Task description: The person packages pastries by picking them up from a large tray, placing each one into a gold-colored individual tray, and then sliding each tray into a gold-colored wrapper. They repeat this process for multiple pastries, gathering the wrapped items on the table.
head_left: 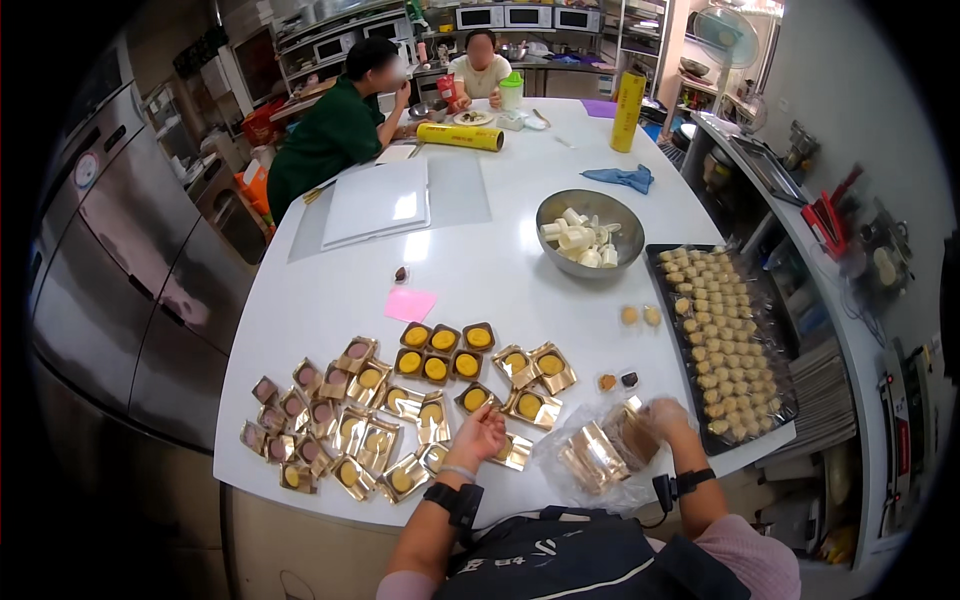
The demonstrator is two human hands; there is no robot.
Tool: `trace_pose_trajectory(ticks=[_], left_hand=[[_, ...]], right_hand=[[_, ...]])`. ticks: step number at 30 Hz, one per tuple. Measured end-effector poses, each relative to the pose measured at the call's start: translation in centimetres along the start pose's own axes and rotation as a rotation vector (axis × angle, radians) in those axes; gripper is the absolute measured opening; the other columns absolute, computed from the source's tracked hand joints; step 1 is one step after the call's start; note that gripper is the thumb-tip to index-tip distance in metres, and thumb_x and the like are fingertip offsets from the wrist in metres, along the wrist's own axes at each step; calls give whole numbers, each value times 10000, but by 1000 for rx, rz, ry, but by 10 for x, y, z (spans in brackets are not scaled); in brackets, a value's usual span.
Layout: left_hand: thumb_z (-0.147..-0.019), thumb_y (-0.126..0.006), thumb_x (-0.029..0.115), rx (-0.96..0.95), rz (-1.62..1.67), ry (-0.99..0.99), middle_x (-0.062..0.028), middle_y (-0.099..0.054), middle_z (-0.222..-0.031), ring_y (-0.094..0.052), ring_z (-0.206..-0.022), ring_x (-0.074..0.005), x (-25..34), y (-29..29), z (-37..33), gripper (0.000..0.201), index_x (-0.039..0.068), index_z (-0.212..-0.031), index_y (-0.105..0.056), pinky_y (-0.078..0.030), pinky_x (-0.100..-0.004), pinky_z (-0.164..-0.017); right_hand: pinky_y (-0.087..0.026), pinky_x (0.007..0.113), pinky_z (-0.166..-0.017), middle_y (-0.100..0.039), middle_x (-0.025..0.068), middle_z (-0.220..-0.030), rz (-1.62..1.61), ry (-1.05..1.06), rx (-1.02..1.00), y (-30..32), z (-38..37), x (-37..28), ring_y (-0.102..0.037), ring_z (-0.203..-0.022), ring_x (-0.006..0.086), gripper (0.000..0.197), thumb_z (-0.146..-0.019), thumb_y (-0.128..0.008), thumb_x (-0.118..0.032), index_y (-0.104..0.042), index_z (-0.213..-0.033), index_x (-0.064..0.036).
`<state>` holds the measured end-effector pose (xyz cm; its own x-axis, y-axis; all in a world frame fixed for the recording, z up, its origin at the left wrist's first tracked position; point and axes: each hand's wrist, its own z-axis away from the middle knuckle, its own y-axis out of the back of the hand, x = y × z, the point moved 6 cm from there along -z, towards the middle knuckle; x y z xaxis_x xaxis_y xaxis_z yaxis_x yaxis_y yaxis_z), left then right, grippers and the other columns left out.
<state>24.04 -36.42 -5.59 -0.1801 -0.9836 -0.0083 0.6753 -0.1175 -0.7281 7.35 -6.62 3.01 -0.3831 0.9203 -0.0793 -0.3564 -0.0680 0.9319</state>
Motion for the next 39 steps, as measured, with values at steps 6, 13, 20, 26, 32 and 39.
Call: trace_pose_trajectory(ticks=[6,13,20,26,32,39], left_hand=[[-832,-496,330,-96,-122,138,-79,-559,-675,-538,-582,-172,-17,-15,20,295,53,-738,-536,-449,-223,-471],[-830,-492,313,-163,-216,108,-107,-591,-727,-559,-585,-187,-28,-4,42,273,50,-780,-549,-456,-234,-483],[-844,-475,309,-211,-209,52,-113,-604,-732,-569,-599,-199,-36,7,66,285,46,-768,-555,-448,-242,-486],[-856,-464,301,-230,-425,-32,-116,-609,-734,-585,-625,-201,-61,0,86,283,48,-780,-566,-447,-246,-547],[-881,-438,261,-330,-614,-320,-57,-593,-898,-558,-809,-135,-88,-84,96,252,45,-980,-523,-423,-223,-616],[-836,-529,164,-99,-484,-621,-35,-599,-832,-566,-731,-118,-8,-45,118,149,49,-929,-545,-415,-221,-602]], right_hand=[[-454,354,-743,-599,129,-900,-226,-208,90,-8,19,16,-567,-850,283,301,-733,-564,-358,-629,-899,-115],[-471,379,-659,-604,112,-818,80,-144,146,-32,0,13,-583,-765,280,300,-720,-583,-383,-631,-807,-100],[-493,359,-638,-624,98,-789,65,-310,225,-30,5,15,-611,-761,254,203,-749,-525,-277,-644,-752,-112],[-488,356,-589,-618,104,-747,-218,-359,576,52,27,10,-600,-666,245,212,-737,-574,-271,-612,-754,-64],[-482,218,-518,-590,70,-750,-1453,195,-101,60,36,-161,-599,-628,123,203,-780,-582,-120,-498,-923,-3],[-439,212,-456,-581,43,-660,-1191,552,-320,53,42,-255,-540,-515,82,241,-772,-617,-217,-566,-814,14]])
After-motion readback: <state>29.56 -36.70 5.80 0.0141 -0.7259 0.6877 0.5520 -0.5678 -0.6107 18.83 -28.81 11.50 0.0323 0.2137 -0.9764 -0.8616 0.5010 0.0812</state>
